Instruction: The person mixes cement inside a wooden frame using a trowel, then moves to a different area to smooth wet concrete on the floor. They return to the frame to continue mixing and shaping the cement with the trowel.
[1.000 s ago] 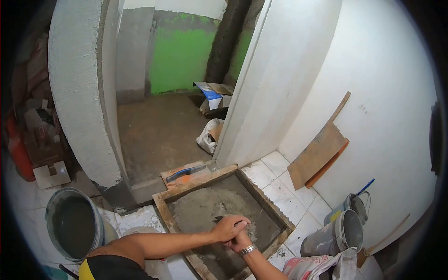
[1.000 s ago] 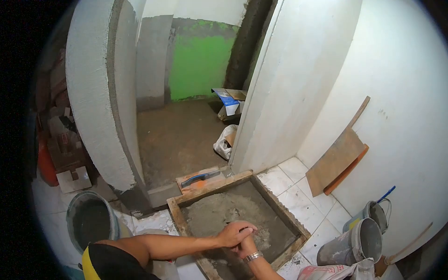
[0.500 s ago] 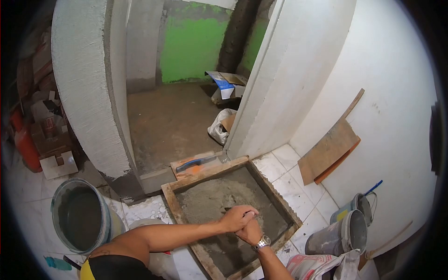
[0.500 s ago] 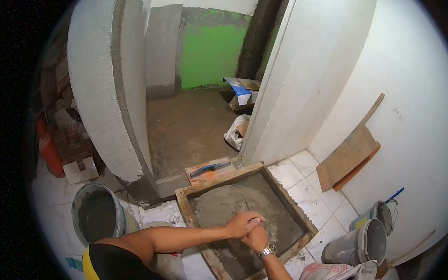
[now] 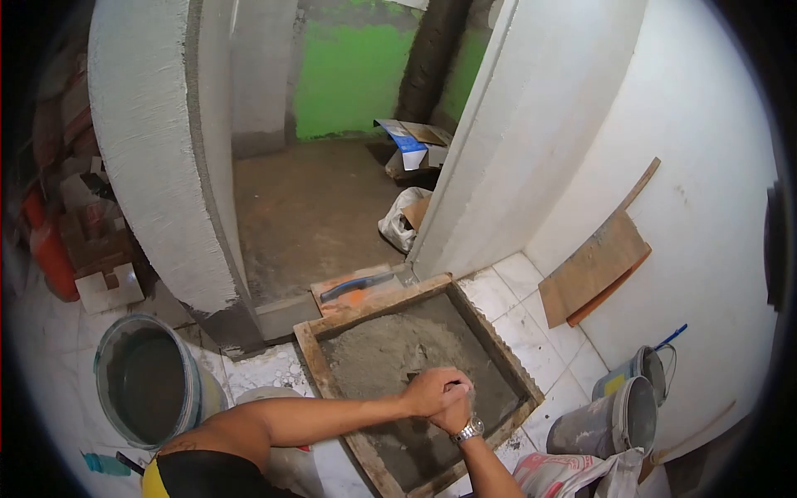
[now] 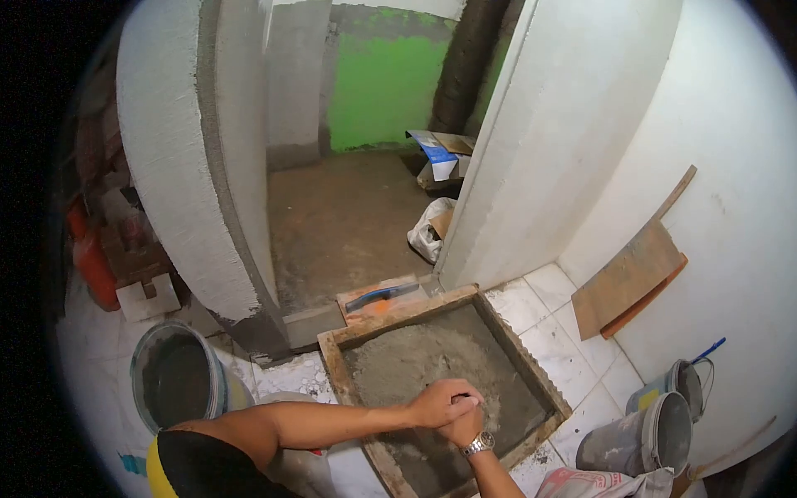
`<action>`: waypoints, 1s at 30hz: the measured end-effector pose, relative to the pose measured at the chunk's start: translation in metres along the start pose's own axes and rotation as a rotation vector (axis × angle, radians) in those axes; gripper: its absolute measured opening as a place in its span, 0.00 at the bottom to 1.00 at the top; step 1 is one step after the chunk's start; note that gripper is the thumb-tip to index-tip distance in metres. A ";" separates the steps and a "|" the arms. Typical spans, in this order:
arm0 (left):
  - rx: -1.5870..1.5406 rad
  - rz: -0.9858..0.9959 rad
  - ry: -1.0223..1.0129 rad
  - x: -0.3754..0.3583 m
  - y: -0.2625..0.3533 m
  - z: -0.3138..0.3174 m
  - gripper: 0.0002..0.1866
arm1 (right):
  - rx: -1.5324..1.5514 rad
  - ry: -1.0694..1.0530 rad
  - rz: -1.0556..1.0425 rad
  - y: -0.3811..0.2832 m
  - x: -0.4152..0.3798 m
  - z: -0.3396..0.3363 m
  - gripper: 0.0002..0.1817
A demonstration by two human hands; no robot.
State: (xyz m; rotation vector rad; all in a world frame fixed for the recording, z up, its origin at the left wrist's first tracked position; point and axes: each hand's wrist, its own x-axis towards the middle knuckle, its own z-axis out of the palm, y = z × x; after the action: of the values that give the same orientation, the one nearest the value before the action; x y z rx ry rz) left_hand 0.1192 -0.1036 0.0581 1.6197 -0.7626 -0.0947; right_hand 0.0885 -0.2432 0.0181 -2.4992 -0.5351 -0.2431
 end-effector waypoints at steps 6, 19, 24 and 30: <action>0.084 0.122 -0.023 0.003 0.007 -0.007 0.16 | 0.181 0.048 0.094 -0.006 0.012 -0.014 0.22; 0.132 0.091 0.079 -0.009 0.002 0.003 0.11 | 0.139 -0.070 0.110 -0.014 0.003 -0.014 0.24; 0.114 0.086 0.109 -0.007 0.003 0.004 0.10 | 0.169 -0.091 0.116 -0.003 0.000 -0.007 0.24; 0.127 0.058 0.114 -0.007 0.000 0.006 0.09 | 0.133 -0.066 0.075 -0.002 -0.002 -0.007 0.24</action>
State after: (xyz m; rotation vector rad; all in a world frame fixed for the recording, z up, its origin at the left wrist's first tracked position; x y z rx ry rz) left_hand 0.1113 -0.1052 0.0543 1.7055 -0.7392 0.0891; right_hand 0.0856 -0.2462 0.0243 -2.3989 -0.4669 -0.0938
